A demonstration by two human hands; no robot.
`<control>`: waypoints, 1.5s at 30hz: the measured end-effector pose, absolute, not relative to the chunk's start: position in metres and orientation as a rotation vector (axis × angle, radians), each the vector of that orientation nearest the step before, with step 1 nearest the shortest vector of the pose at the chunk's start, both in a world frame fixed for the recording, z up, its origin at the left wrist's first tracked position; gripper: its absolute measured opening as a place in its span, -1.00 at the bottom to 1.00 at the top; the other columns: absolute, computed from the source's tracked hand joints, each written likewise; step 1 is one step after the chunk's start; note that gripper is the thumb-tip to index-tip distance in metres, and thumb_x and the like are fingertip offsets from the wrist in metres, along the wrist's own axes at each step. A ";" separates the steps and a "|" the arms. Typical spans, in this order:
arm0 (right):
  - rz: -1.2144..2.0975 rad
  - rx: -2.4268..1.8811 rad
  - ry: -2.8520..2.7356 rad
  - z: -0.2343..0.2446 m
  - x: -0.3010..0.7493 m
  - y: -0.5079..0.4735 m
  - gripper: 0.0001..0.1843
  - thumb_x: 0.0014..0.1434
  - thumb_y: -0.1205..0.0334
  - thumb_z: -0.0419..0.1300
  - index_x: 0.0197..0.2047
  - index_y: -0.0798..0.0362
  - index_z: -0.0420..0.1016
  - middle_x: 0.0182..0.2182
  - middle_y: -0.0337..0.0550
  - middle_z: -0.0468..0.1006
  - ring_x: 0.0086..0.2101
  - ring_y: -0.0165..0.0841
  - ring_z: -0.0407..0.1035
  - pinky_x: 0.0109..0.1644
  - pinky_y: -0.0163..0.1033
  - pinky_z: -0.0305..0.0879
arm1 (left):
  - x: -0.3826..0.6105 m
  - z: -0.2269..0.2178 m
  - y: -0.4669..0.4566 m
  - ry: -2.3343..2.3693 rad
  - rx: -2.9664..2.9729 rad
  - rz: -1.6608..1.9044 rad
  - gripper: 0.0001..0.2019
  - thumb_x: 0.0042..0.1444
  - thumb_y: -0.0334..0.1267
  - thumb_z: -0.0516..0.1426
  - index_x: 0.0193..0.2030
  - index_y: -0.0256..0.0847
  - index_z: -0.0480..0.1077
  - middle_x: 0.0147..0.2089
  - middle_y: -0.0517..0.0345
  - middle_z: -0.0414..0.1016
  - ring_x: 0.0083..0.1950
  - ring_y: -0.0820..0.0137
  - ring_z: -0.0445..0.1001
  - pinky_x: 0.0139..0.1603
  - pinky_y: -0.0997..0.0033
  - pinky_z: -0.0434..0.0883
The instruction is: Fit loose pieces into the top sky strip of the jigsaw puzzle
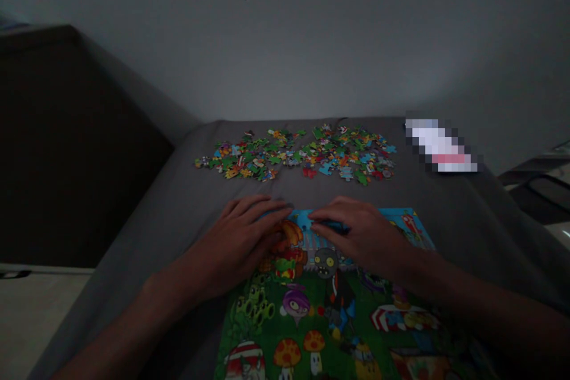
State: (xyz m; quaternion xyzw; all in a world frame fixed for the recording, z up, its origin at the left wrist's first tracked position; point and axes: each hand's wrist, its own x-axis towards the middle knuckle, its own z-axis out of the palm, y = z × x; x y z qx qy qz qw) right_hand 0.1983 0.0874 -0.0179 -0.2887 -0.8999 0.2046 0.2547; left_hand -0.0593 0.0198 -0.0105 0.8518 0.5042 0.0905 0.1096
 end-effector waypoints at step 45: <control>0.278 -0.631 -2.766 0.004 0.228 0.091 -0.62 0.48 0.16 0.04 0.22 0.15 0.47 0.11 0.04 0.58 0.09 -0.08 0.39 0.17 0.13 0.39 | -0.058 -0.009 0.019 1.362 2.577 0.228 -0.60 0.48 -0.05 -0.06 0.38 0.12 0.28 0.41 0.29 0.39 0.39 0.27 0.35 0.37 0.07 0.34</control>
